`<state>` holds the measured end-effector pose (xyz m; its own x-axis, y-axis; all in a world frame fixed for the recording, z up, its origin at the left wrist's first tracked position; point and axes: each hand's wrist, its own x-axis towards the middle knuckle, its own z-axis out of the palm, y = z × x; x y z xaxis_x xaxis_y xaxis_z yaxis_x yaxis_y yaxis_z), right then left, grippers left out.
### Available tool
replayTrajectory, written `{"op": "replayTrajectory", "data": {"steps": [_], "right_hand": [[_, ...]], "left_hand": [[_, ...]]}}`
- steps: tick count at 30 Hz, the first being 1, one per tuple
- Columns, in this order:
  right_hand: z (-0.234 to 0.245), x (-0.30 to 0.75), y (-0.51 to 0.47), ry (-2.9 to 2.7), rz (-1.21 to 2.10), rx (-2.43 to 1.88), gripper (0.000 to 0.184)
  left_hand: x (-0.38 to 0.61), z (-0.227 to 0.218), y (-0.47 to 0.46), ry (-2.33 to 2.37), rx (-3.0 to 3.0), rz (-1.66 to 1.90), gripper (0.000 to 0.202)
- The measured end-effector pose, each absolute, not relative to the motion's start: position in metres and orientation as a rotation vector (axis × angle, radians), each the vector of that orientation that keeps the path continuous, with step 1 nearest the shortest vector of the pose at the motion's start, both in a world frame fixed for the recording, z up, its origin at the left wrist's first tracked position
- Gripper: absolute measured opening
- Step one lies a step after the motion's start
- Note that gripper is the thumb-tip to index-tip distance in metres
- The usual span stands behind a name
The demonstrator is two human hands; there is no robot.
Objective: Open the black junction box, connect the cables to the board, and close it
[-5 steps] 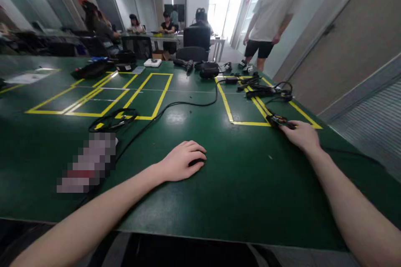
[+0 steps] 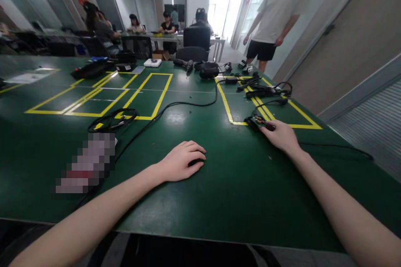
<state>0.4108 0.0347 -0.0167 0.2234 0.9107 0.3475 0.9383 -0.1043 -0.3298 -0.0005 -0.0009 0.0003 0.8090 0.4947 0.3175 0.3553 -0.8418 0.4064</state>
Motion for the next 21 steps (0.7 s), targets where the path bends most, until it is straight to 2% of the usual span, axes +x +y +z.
{"op": "replayTrajectory", "data": {"steps": [2, 7, 12, 17, 21], "right_hand": [[-0.014, 0.382, 0.031, -1.830, -0.002, -1.941, 0.024], [0.001, 0.308, 0.006, -2.234, 0.329, -1.362, 0.014], [0.008, 0.267, -0.025, -2.457, 0.596, -0.867, 0.016], [0.007, 0.262, -0.032, -2.428, 0.625, -0.801, 0.020], [0.004, 0.266, -0.026, -2.304, 0.567, -0.832, 0.024]], "left_hand": [[0.000, 0.001, -0.001, 0.639, 2.661, 0.627, 0.015], [0.001, 0.005, -0.003, 0.644, 2.625, 0.811, 0.023], [0.000, 0.008, -0.005, 0.558, 2.609, 0.874, 0.032], [-0.001, 0.009, -0.006, 0.543, 2.651, 0.670, 0.035], [0.000, 0.011, -0.007, 0.696, 2.677, 0.608, 0.054]]}}
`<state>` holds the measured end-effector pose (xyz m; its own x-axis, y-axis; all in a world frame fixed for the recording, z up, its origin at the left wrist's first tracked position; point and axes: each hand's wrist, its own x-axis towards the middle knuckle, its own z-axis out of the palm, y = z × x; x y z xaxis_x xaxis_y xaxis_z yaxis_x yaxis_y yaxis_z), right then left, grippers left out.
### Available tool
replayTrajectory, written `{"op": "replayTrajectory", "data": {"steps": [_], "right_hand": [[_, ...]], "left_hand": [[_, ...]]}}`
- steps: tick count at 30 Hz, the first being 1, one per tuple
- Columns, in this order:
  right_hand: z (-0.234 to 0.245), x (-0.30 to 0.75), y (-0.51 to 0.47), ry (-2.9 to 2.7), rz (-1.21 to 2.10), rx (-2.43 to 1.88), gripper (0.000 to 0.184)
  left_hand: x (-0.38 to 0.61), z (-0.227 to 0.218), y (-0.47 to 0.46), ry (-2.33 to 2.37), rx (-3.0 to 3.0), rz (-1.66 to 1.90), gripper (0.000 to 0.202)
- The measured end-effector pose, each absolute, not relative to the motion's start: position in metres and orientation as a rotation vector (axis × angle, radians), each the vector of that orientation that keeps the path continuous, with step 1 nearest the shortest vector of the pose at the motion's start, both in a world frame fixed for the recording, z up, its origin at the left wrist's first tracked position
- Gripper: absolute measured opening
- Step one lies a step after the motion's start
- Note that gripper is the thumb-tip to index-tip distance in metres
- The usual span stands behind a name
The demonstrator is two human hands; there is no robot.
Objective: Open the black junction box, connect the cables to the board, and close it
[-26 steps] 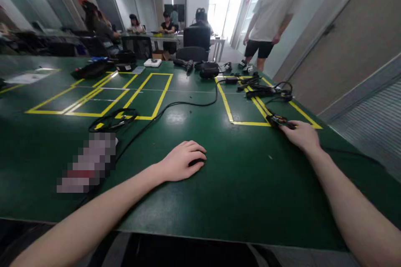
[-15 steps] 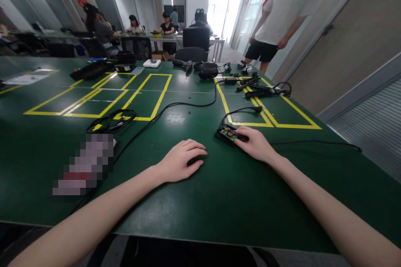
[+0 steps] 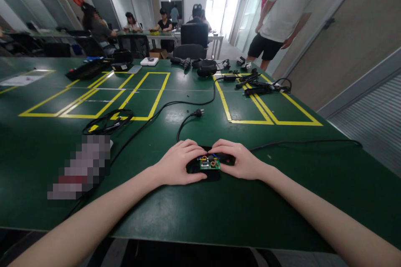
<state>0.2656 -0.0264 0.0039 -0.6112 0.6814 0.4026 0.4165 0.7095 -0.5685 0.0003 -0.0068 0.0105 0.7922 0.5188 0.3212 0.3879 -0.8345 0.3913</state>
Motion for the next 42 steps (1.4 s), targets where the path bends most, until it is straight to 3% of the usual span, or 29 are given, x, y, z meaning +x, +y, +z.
{"op": "replayTrajectory", "data": {"steps": [4, 8, 11, 15, 17, 22, 27, 30, 36, 42], "right_hand": [[-0.001, 0.269, -0.021, -2.226, 0.410, -1.038, 0.025], [-0.004, 0.271, -0.015, -2.177, 0.292, -1.257, 0.025], [-0.003, 0.274, -0.012, -2.232, 0.301, -1.219, 0.033], [-0.002, 0.281, -0.012, -2.362, 0.417, -0.975, 0.060], [-0.003, 0.283, -0.013, -2.396, 0.457, -0.898, 0.066], [-0.003, 0.279, -0.016, -2.432, 0.461, -0.867, 0.051], [0.002, 0.272, -0.017, -2.417, 0.322, -0.964, 0.030], [0.003, 0.271, -0.017, -2.371, 0.242, -1.034, 0.035], [0.005, 0.259, -0.025, -2.354, 0.184, -0.981, 0.062], [-0.001, 0.253, -0.026, -2.359, 0.278, -0.935, 0.043]], "left_hand": [[0.001, 0.010, -0.006, 0.806, 2.696, 0.565, 0.075], [0.001, 0.005, -0.005, 0.868, 2.687, 0.589, 0.081], [0.001, 0.002, -0.004, 0.900, 2.667, 0.659, 0.066], [0.000, 0.003, -0.002, 0.881, 2.646, 0.737, 0.039], [0.001, 0.003, -0.001, 0.869, 2.642, 0.765, 0.029], [0.001, 0.002, -0.002, 0.875, 2.617, 0.835, 0.012], [0.000, 0.004, -0.002, 0.926, 2.590, 0.839, 0.010], [0.000, 0.003, -0.001, 0.984, 2.585, 0.806, 0.013], [0.002, 0.001, 0.003, 1.084, 2.632, 0.670, 0.019], [0.002, 0.000, 0.004, 1.130, 2.657, 0.604, 0.024]]}}
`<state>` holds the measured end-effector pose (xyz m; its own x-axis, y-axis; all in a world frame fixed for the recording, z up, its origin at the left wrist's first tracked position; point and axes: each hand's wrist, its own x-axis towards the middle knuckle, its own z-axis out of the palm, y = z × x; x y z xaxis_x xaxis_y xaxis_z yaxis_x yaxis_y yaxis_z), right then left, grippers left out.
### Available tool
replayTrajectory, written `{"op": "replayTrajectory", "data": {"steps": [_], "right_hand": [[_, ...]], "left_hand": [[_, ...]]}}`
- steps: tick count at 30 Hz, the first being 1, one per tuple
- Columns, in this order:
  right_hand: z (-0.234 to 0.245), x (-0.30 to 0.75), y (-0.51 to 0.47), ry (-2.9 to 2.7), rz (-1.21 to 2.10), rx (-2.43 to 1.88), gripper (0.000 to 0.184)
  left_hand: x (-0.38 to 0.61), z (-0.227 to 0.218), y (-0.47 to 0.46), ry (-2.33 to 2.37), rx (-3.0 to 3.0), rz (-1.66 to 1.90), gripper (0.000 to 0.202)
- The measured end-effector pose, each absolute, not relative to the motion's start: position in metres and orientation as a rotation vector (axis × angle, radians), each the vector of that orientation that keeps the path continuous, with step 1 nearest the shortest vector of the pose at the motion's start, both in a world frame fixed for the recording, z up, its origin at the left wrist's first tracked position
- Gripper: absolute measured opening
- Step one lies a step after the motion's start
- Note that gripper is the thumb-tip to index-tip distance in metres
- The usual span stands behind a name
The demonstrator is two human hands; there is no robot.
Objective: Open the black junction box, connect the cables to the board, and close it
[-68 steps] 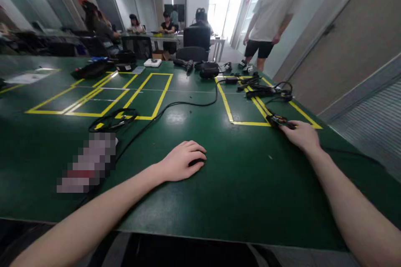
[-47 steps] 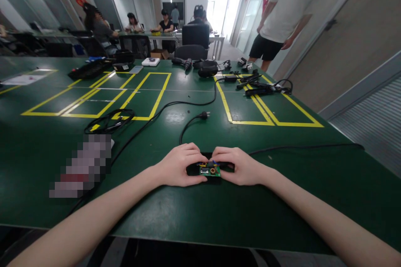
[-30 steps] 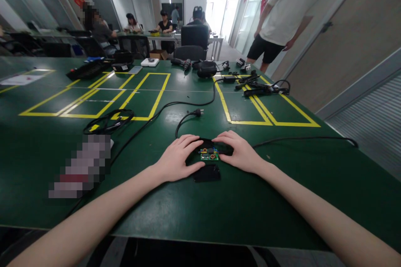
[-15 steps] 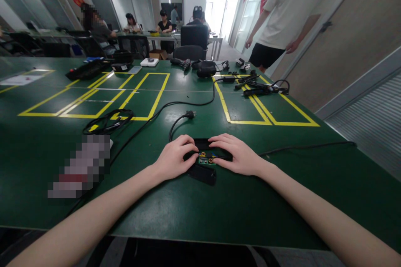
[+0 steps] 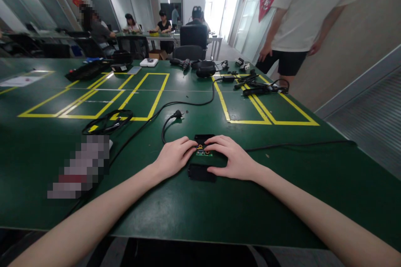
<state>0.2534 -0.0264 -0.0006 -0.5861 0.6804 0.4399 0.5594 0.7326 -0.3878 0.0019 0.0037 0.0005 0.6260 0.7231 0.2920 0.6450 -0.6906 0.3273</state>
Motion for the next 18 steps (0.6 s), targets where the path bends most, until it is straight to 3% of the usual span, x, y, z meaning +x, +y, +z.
{"op": "replayTrajectory", "data": {"steps": [7, 18], "right_hand": [[-0.0044, 0.2520, -0.0252, -2.319, 0.243, -1.009, 0.026], [-0.0078, 0.2501, -0.0209, -2.304, 0.190, -0.987, 0.025]], "left_hand": [[0.0019, -0.0014, 0.0043, 1.155, 2.647, 0.597, 0.025], [0.0014, -0.0012, 0.0043, 1.154, 2.645, 0.605, 0.026]]}}
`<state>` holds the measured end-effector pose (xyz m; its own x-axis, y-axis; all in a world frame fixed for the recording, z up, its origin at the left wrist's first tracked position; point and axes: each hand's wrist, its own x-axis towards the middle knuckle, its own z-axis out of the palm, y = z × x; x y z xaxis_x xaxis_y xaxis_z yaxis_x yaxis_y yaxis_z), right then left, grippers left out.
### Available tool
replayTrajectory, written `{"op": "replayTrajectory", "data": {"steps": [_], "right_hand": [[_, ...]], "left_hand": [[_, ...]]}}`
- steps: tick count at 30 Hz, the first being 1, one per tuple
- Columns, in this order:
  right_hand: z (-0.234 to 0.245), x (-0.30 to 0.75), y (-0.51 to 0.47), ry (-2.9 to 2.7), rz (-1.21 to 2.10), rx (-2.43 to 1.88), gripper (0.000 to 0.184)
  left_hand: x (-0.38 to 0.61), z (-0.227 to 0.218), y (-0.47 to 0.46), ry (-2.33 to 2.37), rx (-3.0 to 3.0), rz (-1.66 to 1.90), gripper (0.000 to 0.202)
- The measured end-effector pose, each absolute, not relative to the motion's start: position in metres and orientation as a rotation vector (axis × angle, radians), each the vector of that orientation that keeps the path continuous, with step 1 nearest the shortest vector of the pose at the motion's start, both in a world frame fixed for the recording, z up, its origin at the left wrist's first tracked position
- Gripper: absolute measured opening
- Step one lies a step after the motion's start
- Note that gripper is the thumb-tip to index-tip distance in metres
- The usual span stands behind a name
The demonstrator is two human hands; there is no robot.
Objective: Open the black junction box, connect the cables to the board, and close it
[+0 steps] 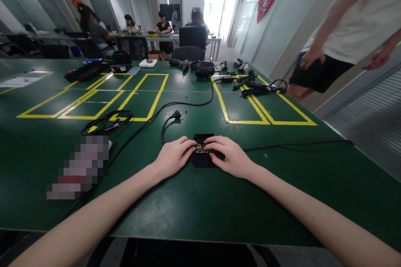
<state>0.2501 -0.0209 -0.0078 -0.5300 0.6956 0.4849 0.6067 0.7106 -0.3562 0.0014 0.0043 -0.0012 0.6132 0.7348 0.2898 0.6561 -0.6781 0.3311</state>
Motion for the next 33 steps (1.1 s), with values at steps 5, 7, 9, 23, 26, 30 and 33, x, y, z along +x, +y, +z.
{"op": "replayTrajectory", "data": {"steps": [5, 7, 9, 23, 26, 30, 33], "right_hand": [[-0.010, 0.250, -0.021, -2.287, 0.219, -0.992, 0.032], [-0.010, 0.250, -0.022, -2.280, 0.234, -0.992, 0.033], [-0.010, 0.250, -0.022, -2.273, 0.246, -0.995, 0.035], [-0.007, 0.252, -0.021, -2.250, 0.197, -0.924, 0.032], [-0.003, 0.260, -0.019, -2.247, 0.201, -0.947, 0.028], [-0.002, 0.265, -0.016, -2.269, 0.212, -0.952, 0.025], [-0.005, 0.265, -0.015, -2.269, 0.189, -0.942, 0.024]], "left_hand": [[0.002, -0.002, 0.005, 1.158, 2.640, 0.614, 0.026], [0.002, -0.002, 0.005, 1.161, 2.642, 0.614, 0.027], [0.002, -0.002, 0.005, 1.167, 2.642, 0.620, 0.027], [0.002, 0.001, 0.006, 1.259, 2.618, 0.631, 0.022], [0.002, 0.001, 0.005, 1.243, 2.621, 0.638, 0.021], [0.001, 0.000, 0.005, 1.224, 2.621, 0.646, 0.022], [0.002, 0.000, 0.005, 1.235, 2.627, 0.625, 0.022]]}}
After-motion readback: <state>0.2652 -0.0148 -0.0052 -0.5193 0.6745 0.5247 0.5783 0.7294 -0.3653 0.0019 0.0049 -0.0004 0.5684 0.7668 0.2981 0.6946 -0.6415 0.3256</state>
